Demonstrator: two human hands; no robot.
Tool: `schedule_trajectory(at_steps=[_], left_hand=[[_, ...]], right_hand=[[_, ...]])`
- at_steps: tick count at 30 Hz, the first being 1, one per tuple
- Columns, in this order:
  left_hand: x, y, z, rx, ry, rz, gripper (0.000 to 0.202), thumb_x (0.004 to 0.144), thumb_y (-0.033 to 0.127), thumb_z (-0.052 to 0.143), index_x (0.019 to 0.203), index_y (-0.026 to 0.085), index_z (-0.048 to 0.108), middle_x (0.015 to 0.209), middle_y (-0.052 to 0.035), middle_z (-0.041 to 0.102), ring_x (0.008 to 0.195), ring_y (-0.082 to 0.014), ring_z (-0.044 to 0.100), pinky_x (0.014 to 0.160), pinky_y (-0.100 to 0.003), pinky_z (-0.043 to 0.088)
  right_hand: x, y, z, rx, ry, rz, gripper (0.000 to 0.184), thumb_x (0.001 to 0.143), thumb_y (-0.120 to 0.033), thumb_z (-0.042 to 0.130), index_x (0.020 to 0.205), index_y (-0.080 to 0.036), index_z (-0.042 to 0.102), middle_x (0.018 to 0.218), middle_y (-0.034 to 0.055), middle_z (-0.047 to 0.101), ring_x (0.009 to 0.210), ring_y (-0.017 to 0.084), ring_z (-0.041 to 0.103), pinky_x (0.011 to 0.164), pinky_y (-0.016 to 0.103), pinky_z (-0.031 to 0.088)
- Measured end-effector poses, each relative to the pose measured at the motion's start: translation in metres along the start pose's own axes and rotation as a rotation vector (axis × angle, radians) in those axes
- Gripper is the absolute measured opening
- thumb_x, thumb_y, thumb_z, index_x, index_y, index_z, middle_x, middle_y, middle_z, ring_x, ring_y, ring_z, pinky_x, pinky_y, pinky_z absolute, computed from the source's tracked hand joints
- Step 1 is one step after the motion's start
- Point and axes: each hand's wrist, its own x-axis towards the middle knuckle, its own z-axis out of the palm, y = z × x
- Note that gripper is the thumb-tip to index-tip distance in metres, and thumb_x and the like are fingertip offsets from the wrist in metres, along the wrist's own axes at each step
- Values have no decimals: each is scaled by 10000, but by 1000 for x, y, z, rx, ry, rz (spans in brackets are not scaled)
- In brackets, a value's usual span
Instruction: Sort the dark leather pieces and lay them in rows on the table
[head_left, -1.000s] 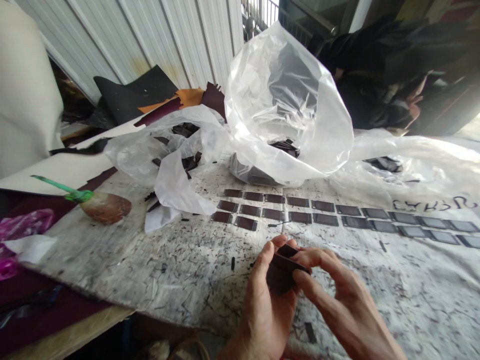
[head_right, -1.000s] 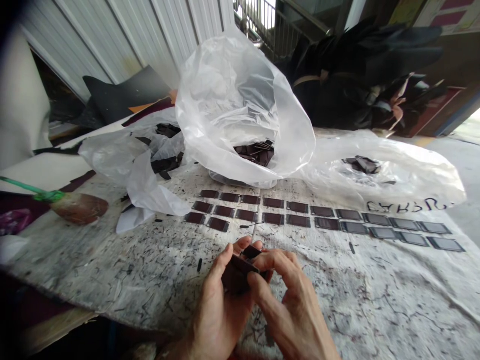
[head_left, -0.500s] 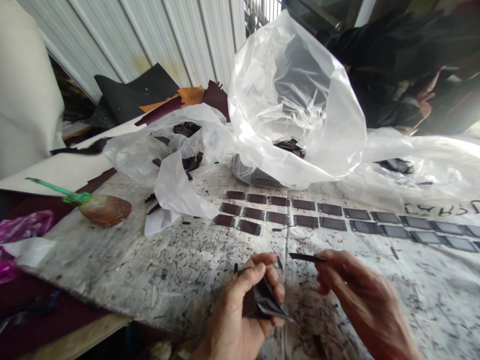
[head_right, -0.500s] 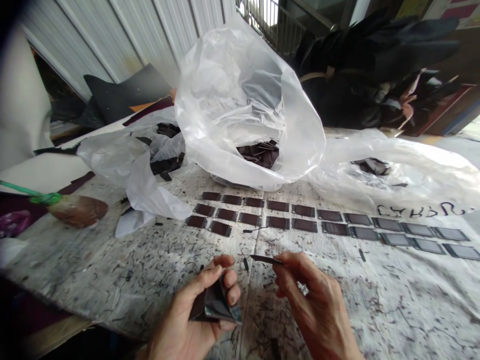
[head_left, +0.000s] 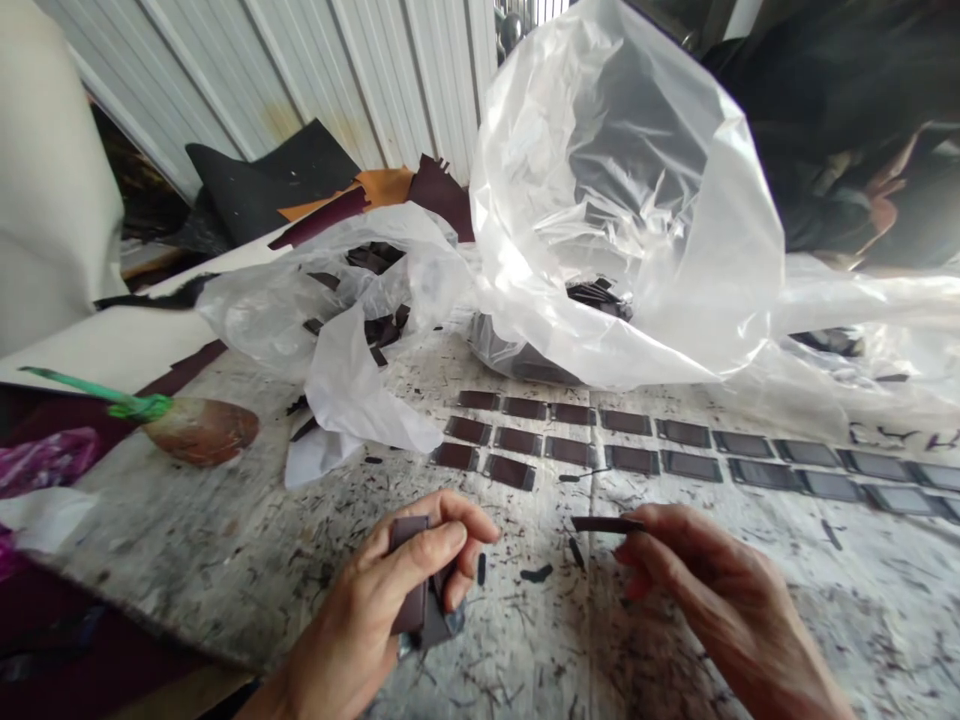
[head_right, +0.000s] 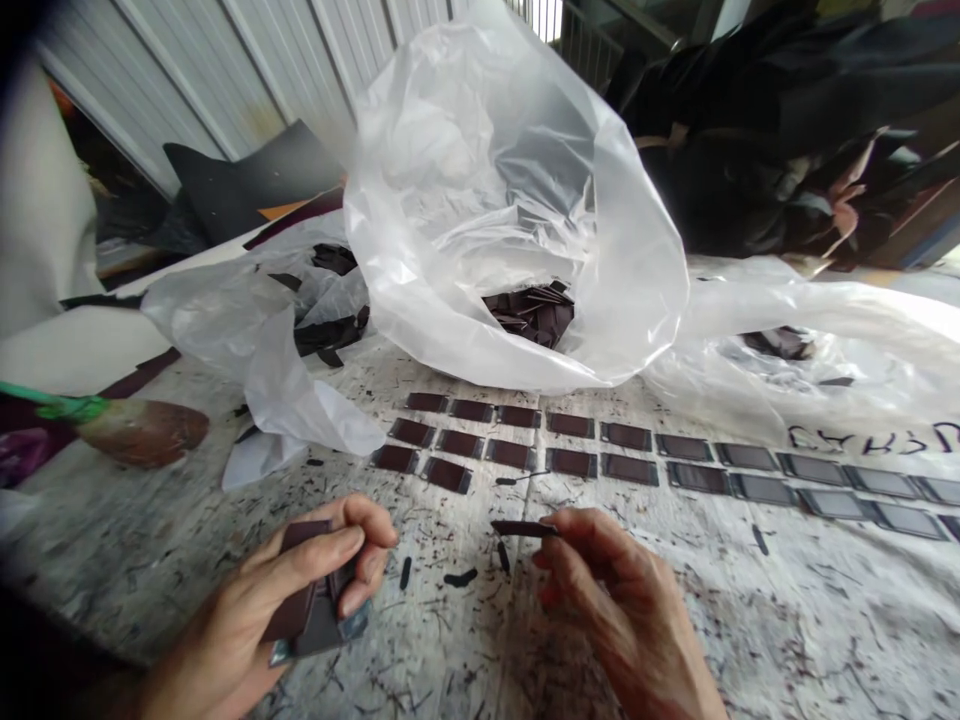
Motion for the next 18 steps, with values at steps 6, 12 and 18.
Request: schedule_trajectory(at_steps=[6,12,18], left_hand=[[9,9,-6,731,53,287,221,874,301,474,964,290,675,920,-37,656,856,-204,590,750,-275,450],[25,2,8,1224,-148,497,302,801,87,425,963,229,637,839,-58,615,744,-206,588,647,-298,481],[26,-17,9,1392,-189,568,391,751,18,399,1010,229,603,838,-45,593,743,-212,573,617,-338,494]], right_hand=[[5,-8,0,98,-6,135,213,732,-408,697,877,-253,706,819,23,744,752,221,709,646,253,582],[18,-6,3,29,12,81,205,738,-430,686,765,-227,683,646,4,688,593,179,658,515,233,546],[29,-19,6,-376,-168,-71,178,850,-357,559,967,-285,671,851,-14,710,705,155,661,597,218,535]])
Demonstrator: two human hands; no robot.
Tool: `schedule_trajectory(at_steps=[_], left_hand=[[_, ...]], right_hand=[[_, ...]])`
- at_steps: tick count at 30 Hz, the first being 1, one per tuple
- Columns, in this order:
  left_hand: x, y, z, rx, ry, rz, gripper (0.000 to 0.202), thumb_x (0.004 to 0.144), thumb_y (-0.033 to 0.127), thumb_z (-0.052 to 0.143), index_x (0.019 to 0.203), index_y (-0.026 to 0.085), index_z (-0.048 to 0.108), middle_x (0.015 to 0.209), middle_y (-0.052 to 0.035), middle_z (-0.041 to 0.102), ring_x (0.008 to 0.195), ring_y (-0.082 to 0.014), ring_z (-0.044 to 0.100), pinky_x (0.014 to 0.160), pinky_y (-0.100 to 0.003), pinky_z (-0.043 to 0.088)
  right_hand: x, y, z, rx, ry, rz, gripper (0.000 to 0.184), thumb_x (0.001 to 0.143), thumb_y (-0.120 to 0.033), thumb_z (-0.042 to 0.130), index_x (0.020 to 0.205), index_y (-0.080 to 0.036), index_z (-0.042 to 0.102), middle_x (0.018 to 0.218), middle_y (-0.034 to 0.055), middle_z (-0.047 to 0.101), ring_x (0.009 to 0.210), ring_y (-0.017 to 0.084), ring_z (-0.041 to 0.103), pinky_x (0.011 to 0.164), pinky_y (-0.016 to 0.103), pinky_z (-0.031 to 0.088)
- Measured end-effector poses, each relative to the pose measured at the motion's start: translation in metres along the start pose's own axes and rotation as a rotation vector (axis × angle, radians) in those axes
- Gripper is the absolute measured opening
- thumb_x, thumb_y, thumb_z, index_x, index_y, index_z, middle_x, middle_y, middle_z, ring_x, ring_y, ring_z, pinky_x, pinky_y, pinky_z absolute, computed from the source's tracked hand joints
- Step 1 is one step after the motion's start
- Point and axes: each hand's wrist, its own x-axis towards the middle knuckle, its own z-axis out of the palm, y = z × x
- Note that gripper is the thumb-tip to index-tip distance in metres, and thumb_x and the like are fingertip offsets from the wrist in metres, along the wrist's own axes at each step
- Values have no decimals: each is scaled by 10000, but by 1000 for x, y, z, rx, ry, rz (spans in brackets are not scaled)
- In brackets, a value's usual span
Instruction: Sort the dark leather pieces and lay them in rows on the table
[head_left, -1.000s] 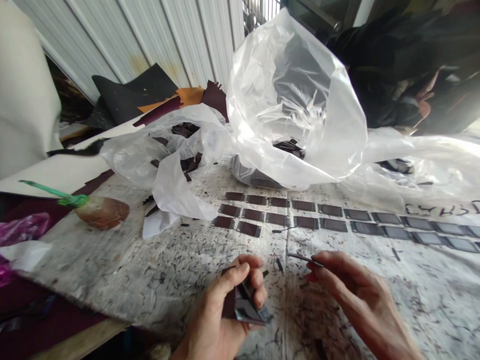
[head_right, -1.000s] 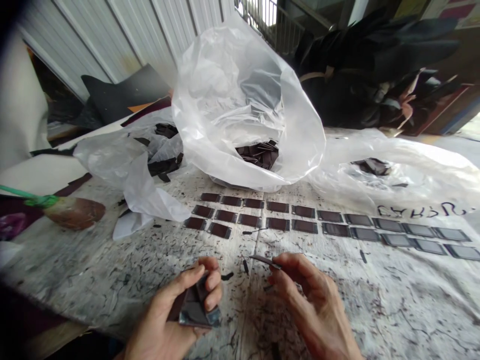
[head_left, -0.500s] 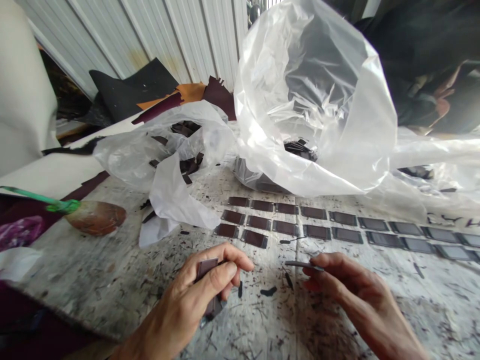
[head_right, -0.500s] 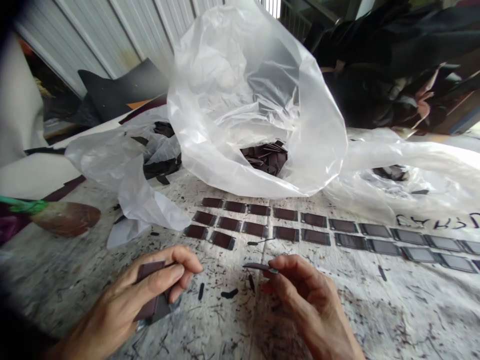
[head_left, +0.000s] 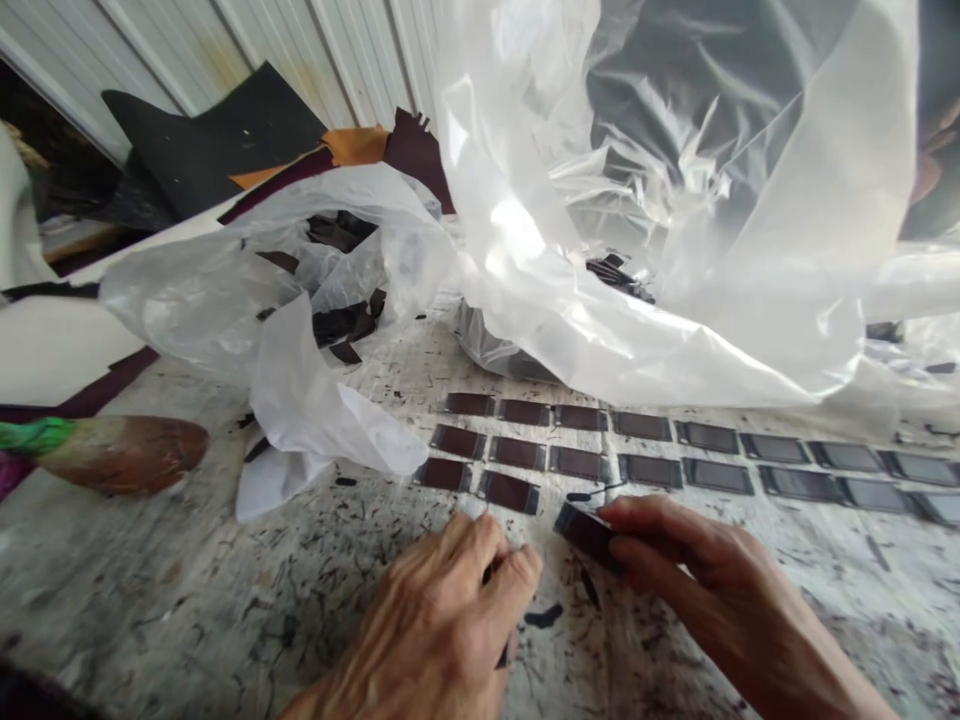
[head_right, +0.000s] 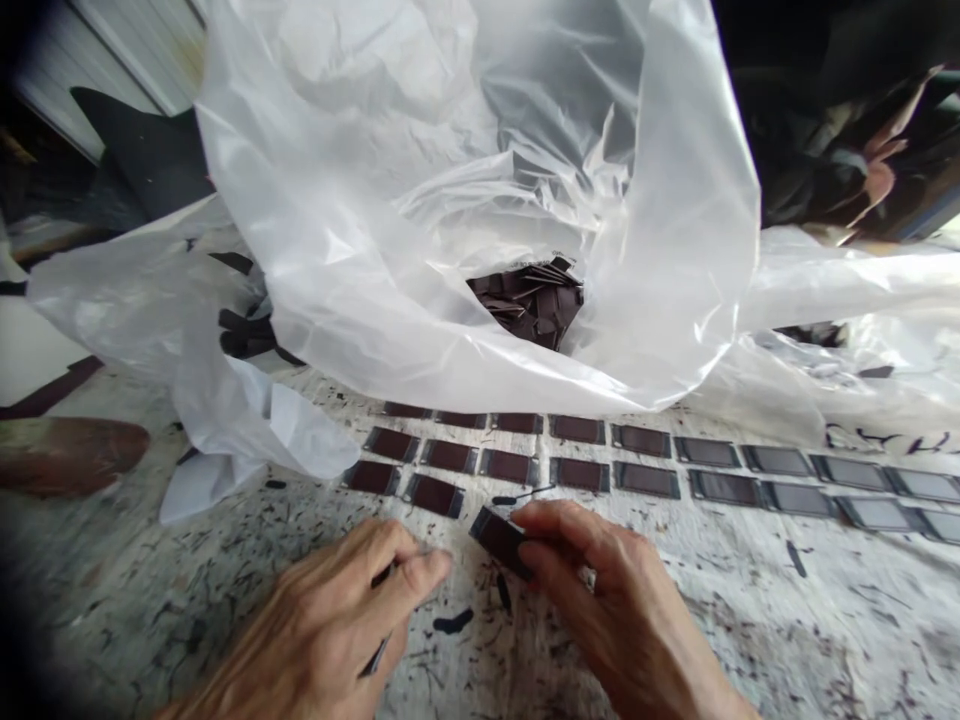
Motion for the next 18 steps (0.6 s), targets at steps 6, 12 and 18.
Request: schedule_trajectory(at_steps=[6,12,18], left_hand=[[2,3,7,170,113,36,549,689,24,380,1175,217,547,869,-63,618,736,-229,599,601,-355,514],[7,3,12,224,166,77,445,807,175,364,1207,214,555,835,-81,632,667,-233,615,553,-357,508],[9,3,11,202,101,67,460,813,246,438,1259,206,541,831,-85,638,677,-235,610,559,-356,501]], right_hand=[[10,-10,-3,-193,34,-70,158,880,-330,525,940,-314,671,852,-46,700,725,131,643,643,212,493],[20,-15,0,-194,44,-140,156,877,-259,527,888,-299,677,768,-67,709,638,98,644,586,165,479],[22,-13,5,-242,95,-196,163,853,-202,538,895,-272,679,776,-54,720,636,94,657,595,156,488]])
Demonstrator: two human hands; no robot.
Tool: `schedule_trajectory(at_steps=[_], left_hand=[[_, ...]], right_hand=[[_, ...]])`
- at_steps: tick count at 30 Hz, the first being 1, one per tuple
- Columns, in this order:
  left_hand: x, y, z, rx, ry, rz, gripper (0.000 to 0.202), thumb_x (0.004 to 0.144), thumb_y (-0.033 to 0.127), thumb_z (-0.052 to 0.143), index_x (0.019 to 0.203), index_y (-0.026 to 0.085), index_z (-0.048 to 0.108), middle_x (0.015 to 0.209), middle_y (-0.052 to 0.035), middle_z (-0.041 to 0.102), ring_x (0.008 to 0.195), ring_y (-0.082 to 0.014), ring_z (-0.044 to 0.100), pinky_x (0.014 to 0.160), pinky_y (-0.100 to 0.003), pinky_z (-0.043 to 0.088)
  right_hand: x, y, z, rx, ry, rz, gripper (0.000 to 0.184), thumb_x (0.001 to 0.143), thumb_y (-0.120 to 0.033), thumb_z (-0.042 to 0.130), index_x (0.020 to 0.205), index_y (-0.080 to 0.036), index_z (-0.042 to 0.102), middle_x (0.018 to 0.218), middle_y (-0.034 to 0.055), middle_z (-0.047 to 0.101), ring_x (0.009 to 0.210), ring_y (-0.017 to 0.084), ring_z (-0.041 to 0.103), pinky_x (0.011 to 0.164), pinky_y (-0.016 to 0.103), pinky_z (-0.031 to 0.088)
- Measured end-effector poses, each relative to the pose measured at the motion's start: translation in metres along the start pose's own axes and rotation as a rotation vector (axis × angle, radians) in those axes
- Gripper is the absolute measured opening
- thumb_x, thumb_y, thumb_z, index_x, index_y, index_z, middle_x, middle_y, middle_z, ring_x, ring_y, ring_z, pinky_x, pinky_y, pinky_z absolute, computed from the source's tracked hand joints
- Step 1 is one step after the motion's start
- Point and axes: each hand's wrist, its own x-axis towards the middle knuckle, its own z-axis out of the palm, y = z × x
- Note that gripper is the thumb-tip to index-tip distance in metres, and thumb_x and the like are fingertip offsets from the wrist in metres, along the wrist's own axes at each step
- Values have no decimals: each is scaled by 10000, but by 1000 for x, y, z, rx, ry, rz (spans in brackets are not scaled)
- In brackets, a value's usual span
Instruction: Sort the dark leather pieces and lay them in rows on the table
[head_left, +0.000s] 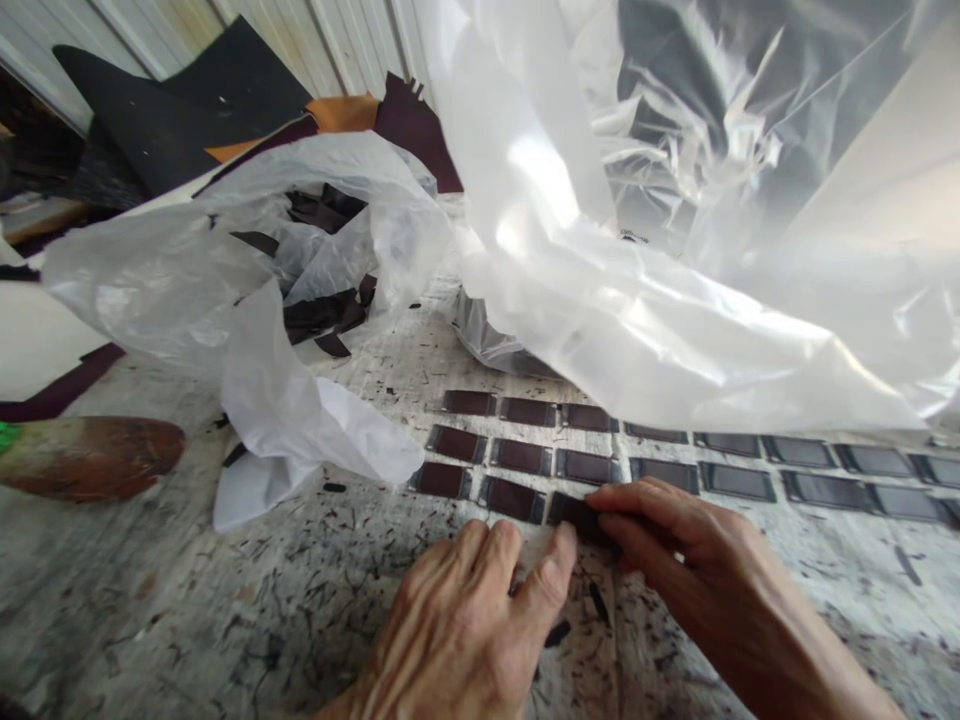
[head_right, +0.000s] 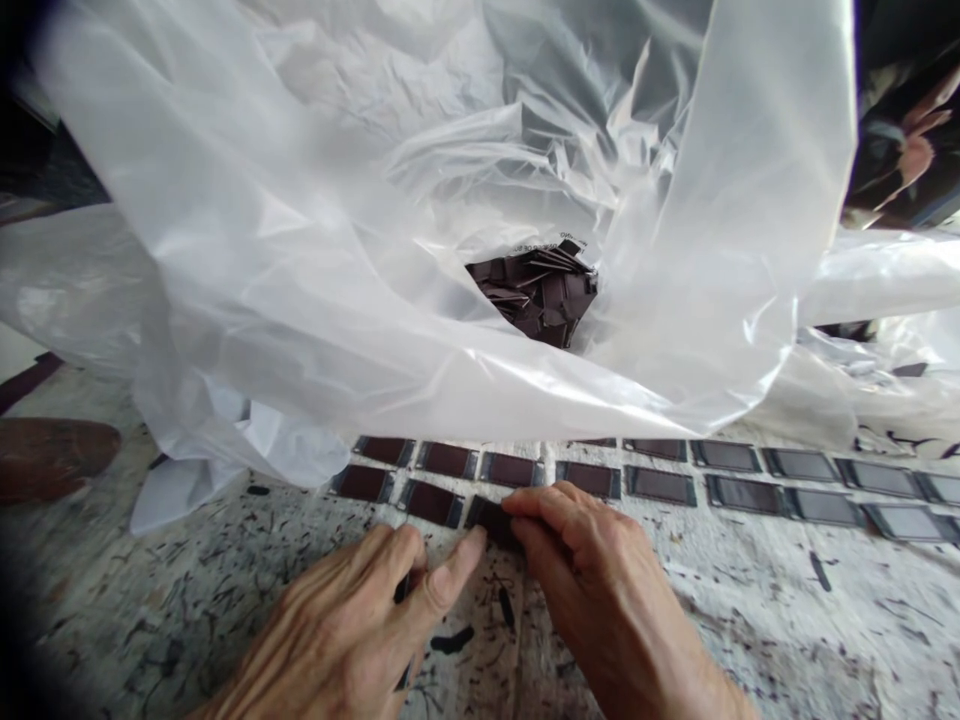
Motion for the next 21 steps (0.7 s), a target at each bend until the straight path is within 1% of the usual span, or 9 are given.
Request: schedule_trajectory(at_steps=[2,4,7,11,15,16,18,20,21], left_hand=[[0,0,0,-6,-10,2,503,760,190,439,1249,192,553,818,-87,632,657,-232,599,536,-353,486],[0,0,1,-5,-13,6,587,674,126,429,1241,194,560,813,-88,627,636,-229,587,512,-347,465],[0,1,3,13,-34,-44,712,568,55,406,1244,221,554,840,-84,630,671,-237,593,537,-352,468],[1,1,1,-14,-59,-54,736,552,35,386,1246,221,547,839,-84,623,691,-240,591,556,-357,478],[3,1,1,-7,-88,-67,746,562,9,374,1259,226,533,833,-88,616,683,-247,593,542,-371,493],[3,1,2,-2,-91,-63,752,566,5,374,1270,224,522,837,-92,615,689,-253,597,542,-380,501],[3,2,3,10,-94,-46,745,586,0,374,1291,204,500,844,-105,611,704,-266,603,548,-407,519],[4,3,5,16,-97,-31,714,617,-5,368,1295,181,495,852,-117,612,718,-273,609,558,-430,534],[5,3,4,13,-106,-33,698,635,-7,366,1296,179,494,858,-118,615,727,-275,611,563,-437,538]], right_hand=[[0,0,2,-23,20,-22,167,845,-183,535,890,-257,677,771,-45,718,637,95,661,595,157,492],[1,-1,3,-54,46,-47,164,837,-172,533,878,-243,674,755,-38,712,627,97,660,591,159,496],[1,-3,7,-105,90,-91,144,828,-162,538,861,-235,657,713,-40,690,597,98,650,581,161,501],[-3,-3,12,-135,179,-130,113,851,-158,527,853,-233,610,689,-40,644,555,90,616,542,160,490],[-16,1,11,-186,328,-212,132,876,-153,501,953,-216,587,875,29,642,726,123,638,629,196,509],[-20,3,9,-215,329,-235,169,879,-145,489,999,-216,585,936,47,642,784,135,638,666,211,513],[-28,7,7,-299,249,-326,256,882,-136,462,1092,-224,579,1036,66,652,882,167,633,731,254,513],[-32,10,7,-395,164,-429,321,884,-125,421,1140,-232,583,1094,62,670,938,207,625,767,318,500],[-32,10,8,-434,156,-461,336,882,-113,405,1132,-233,595,1101,53,679,942,223,623,768,348,490]])
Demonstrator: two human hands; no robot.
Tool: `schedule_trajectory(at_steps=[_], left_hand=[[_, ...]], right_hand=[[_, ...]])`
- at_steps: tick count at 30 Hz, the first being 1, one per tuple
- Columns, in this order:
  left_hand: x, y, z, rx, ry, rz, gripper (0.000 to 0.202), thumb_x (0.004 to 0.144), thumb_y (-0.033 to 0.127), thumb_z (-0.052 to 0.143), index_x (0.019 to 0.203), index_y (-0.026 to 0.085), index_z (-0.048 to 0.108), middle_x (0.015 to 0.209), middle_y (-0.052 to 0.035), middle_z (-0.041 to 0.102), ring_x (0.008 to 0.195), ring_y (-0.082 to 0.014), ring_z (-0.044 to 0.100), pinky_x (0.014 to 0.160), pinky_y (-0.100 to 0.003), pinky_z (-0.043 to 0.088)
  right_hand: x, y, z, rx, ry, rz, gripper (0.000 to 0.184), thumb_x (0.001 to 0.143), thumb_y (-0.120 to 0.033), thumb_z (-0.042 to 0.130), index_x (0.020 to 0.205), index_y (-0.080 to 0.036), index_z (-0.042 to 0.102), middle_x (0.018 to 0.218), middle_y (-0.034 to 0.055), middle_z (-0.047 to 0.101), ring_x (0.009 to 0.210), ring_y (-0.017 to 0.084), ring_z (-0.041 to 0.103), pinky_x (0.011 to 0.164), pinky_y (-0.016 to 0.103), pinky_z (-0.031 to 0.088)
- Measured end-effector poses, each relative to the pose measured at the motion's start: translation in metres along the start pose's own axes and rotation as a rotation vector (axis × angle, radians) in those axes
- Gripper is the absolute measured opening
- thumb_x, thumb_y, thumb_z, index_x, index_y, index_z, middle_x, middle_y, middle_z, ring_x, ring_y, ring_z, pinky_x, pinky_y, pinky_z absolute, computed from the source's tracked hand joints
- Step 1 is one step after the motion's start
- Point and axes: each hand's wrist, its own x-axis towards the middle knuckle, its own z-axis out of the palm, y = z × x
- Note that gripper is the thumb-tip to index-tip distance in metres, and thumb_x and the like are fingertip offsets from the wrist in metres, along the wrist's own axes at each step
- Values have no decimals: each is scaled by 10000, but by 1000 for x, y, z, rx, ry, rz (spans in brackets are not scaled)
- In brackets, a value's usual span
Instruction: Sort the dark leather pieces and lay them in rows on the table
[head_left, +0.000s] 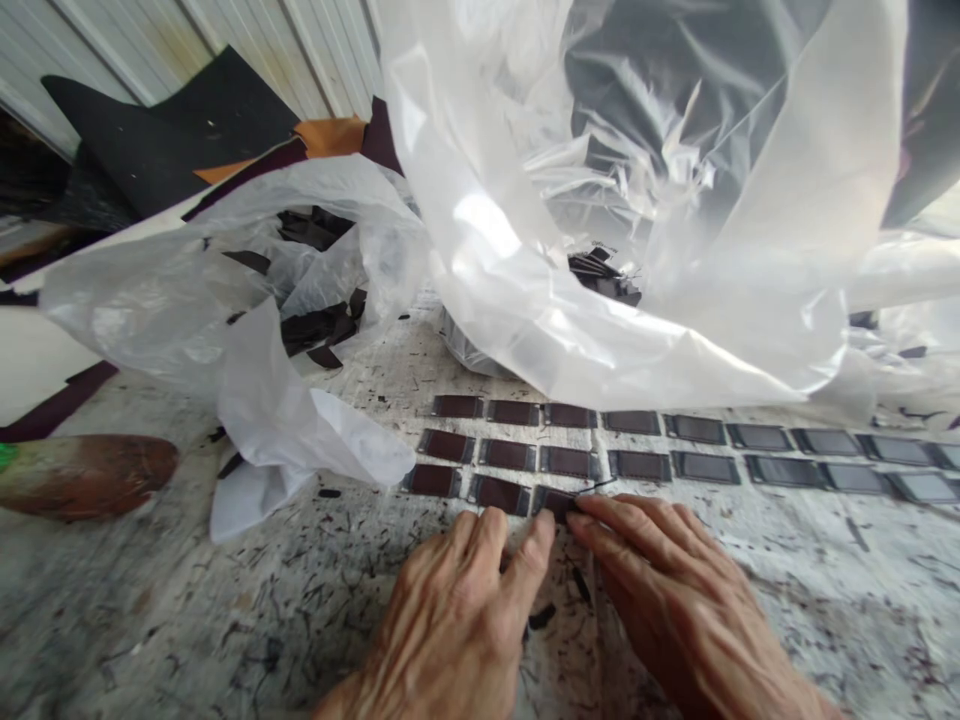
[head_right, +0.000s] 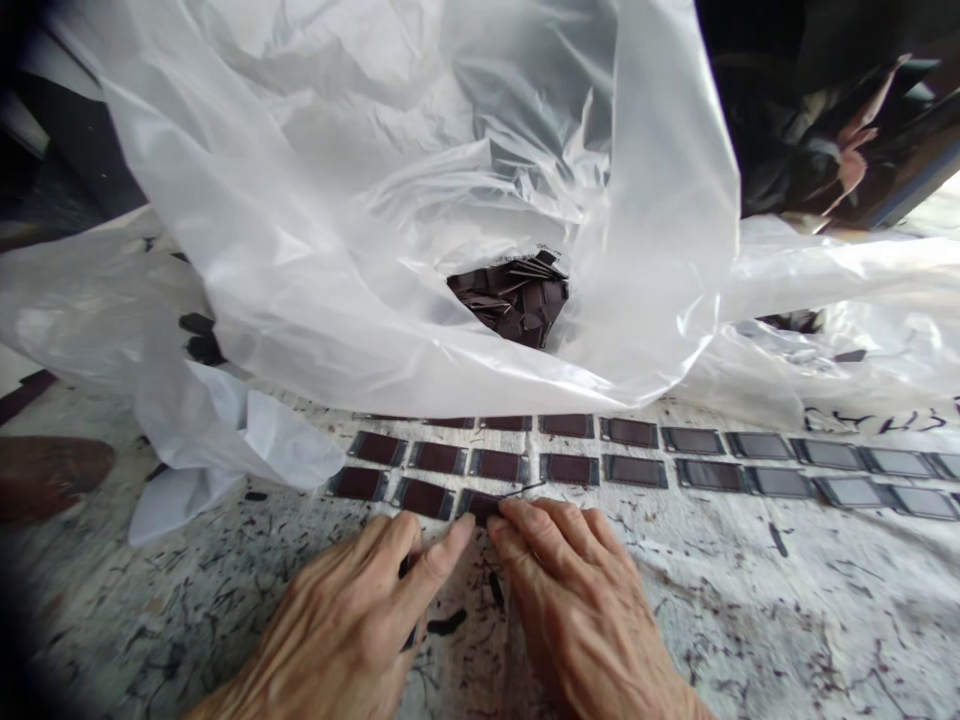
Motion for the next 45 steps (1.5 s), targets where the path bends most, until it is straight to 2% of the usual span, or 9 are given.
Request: schedule_trajectory(at_steps=[4,8,16,21,24,29,34,38,45], left_hand=[[-1,-4,-9,-97,-45,-30,580,749,26,376,1284,214,501,916,-91,634,790,-251,622,643,-419,550],[-10,-8,-20,-256,68,0,417,862,127,378,1246,194,524,957,-79,648,852,-195,621,750,-320,535],[-14,-6,-14,-461,172,-97,313,895,126,379,1102,178,608,928,-68,648,886,-185,595,799,-289,473],[-17,-11,-33,-792,354,-406,193,878,219,500,950,221,679,828,-13,642,756,-139,582,722,-216,445],[-15,-5,-41,-1258,477,-655,162,867,282,532,900,229,682,728,15,591,669,-108,539,632,-198,427],[-2,20,-31,-1954,238,-851,157,842,270,563,928,195,671,826,-14,617,713,-126,569,573,-213,431],[4,35,-22,-2039,219,-848,132,814,202,604,923,199,679,838,-30,659,812,-147,613,681,-234,471],[9,38,-20,-2070,161,-854,126,788,183,638,902,213,682,836,-19,665,819,-143,624,662,-216,464],[14,39,-10,-2098,150,-923,112,783,182,655,889,199,686,863,-14,644,790,-121,603,616,-210,447]], right_hand=[[1,-1,2,-40,-10,51,326,877,-80,416,1070,-246,619,1092,16,687,910,218,613,768,380,456],[-5,-10,-4,79,11,69,320,872,-88,460,1148,-225,542,1118,59,656,957,211,592,835,402,449],[-13,-32,-3,321,-78,120,267,868,-112,401,917,-220,639,714,27,669,626,174,640,590,304,542],[-18,-30,-8,475,72,287,259,858,-209,469,997,-326,655,825,34,712,741,216,688,632,304,578],[-17,-33,-8,575,101,381,227,866,-285,507,1050,-284,640,879,38,714,738,194,689,637,283,583],[-11,-39,-5,863,25,528,276,840,-356,593,1109,-296,612,1052,19,700,854,175,679,743,288,569],[-7,-35,-6,1001,-23,594,281,806,-304,638,1081,-247,628,796,6,723,691,168,676,708,309,563],[-7,-32,-11,1090,48,577,185,820,-304,616,993,-279,677,905,-3,736,803,185,686,731,279,555],[-24,-20,-10,834,-44,569,187,870,-338,525,888,-265,696,639,-28,673,539,136,618,512,211,512]])
